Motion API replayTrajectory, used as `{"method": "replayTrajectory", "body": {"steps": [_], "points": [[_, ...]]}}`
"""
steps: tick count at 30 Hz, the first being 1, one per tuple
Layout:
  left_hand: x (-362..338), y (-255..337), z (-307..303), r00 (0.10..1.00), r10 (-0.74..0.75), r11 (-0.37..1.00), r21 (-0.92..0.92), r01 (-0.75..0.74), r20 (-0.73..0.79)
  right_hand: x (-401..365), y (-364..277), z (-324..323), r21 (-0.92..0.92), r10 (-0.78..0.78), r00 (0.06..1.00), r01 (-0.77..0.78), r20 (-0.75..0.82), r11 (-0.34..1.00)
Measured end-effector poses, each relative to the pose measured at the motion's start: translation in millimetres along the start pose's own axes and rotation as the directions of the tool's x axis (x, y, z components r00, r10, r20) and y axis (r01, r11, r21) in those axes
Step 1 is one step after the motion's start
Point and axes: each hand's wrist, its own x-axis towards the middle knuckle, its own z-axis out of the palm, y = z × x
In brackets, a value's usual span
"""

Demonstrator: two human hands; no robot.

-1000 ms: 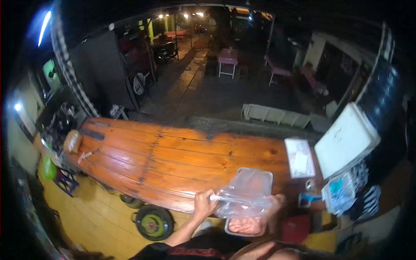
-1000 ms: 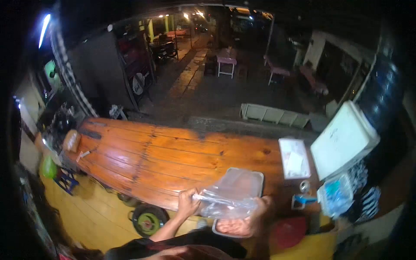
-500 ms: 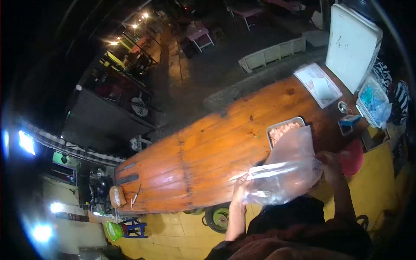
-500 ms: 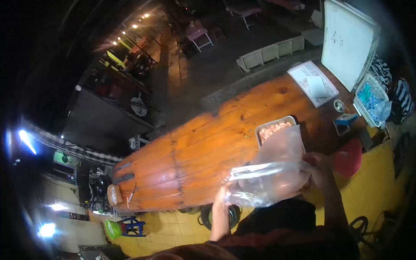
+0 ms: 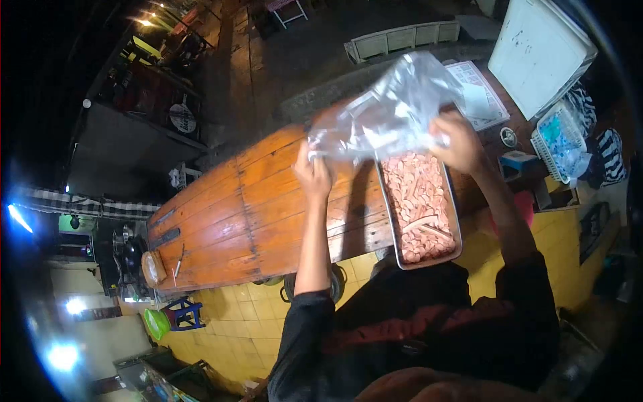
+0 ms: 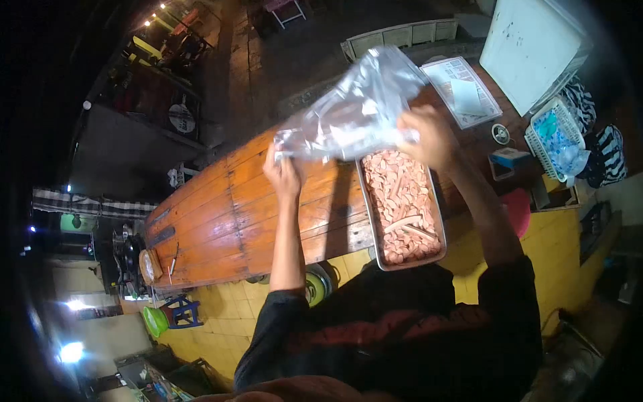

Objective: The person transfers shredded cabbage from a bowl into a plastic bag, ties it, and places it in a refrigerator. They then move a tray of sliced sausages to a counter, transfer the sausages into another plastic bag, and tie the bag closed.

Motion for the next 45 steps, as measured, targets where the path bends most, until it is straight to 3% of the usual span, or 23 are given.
{"method": "replayTrajectory", "body": {"steps": [6,8,9,11,13,14,16,18,20,21,23,26,28,30,32,33,34,36,39,40,41,42,45], "points": [[-2.1,-56.8,69.7,0.994,0.099,0.995,0.019,-0.099,-0.041,49.2,81.0,68.2,-0.021,-0.077,0.968,0.074,-0.24,0.997],[-13.7,-73.6,80.7,0.99,-0.139,0.958,-0.258,0.125,-0.037,42.5,76.6,81.0,0.142,0.007,0.935,0.046,-0.354,0.989],[-16.9,-69.2,81.4,0.921,-0.385,0.805,-0.467,0.366,0.056,39.4,70.0,85.9,0.235,0.111,0.911,-0.016,-0.398,0.972],[-6.9,-41.6,84.8,0.905,-0.422,0.719,-0.589,0.369,0.051,36.9,75.4,94.8,0.327,0.217,0.878,-0.074,-0.426,0.942],[0.2,-32.9,86.8,0.871,-0.489,0.611,-0.698,0.374,0.039,30.6,86.6,112.7,0.877,0.671,0.712,-0.17,-0.205,0.449],[0.1,-31.0,82.5,0.871,-0.49,0.613,-0.695,0.374,0.036,27.6,90.3,117.0,0.879,0.672,0.712,-0.171,-0.202,0.445],[8.6,-12.5,72.7,0.757,-0.628,0.496,-0.657,0.567,0.179,28.9,83.5,115.0,0.853,0.654,0.719,-0.17,-0.236,0.494],[10.0,-12.2,75.8,0.772,-0.626,0.568,-0.617,0.545,0.106,21.8,59.6,100.2,0.715,0.509,0.806,-0.162,-0.303,0.68],[9.3,1.6,76.4,0.734,-0.669,0.603,-0.489,0.63,0.12,16.7,32.2,98.3,0.373,0.12,0.873,0.075,-0.473,0.925],[10.4,6.4,80.8,0.823,-0.563,0.74,-0.395,0.545,0.08,16.8,23.2,99.0,0.374,0.117,0.873,0.079,-0.473,0.924],[3.5,-5.6,86.0,0.833,-0.534,0.77,-0.324,0.55,0.147,15.3,11.7,98.6,-0.094,0.162,0.952,-0.192,-0.26,0.977],[-1.7,8.8,96.1,0.882,-0.432,0.84,-0.272,0.47,0.188,27.5,30.3,97.9,-0.202,0.401,0.909,-0.416,-0.113,0.887],[-2.5,10.3,80.8,0.76,-0.55,0.823,0.068,0.565,0.346,28.3,48.0,106.1,-0.238,0.448,0.89,-0.456,-0.087,0.858],[-1.1,1.3,76.1,0.956,-0.255,0.944,-0.175,0.278,0.145,26.7,60.2,100.8,-0.353,0.684,0.729,-0.634,0.026,0.688],[5.5,-15.3,61.3,0.973,-0.229,0.973,0.022,0.229,0.038,19.6,114.3,97.6,-0.228,0.704,0.682,-0.666,0.198,0.71],[7.1,-19.2,58.5,0.972,-0.233,0.972,0.021,0.233,0.034,16.3,144.9,102.5,0.098,0.637,0.689,-0.702,0.345,0.705],[8.1,-22.8,57.3,0.992,-0.126,0.976,0.182,0.12,0.022,23.7,116.6,75.6,0.388,0.633,0.578,-0.816,0.515,0.429],[10.3,-34.3,63.3,1.0,-0.018,0.942,0.337,0.008,0.026,29.1,99.6,75.6,0.687,0.595,0.656,-0.691,0.464,0.227],[1.8,-74.9,77.4,0.974,0.222,0.886,0.406,-0.223,0.049,36.2,96.0,88.1,0.83,0.564,0.762,-0.51,0.317,0.223],[-6.2,-85.5,79.5,0.974,0.22,0.888,0.404,-0.22,0.046,31.4,107.7,96.9,0.828,0.565,0.762,-0.513,0.317,0.226],[-18.1,-93.9,81.7,0.977,0.184,0.874,0.438,-0.211,0.104,21.3,129.8,111.0,0.62,0.432,0.9,-0.368,0.052,0.693],[-30.8,-99.7,83.4,0.977,0.144,0.857,0.472,-0.204,0.16,10.5,152.2,121.4,0.23,0.164,0.979,-0.133,-0.12,0.964],[-83.5,-109.2,85.1,0.955,-0.007,0.912,0.393,-0.116,0.298,-30.3,188.8,123.8,0.168,0.178,0.969,-0.207,0.17,0.964]]}}
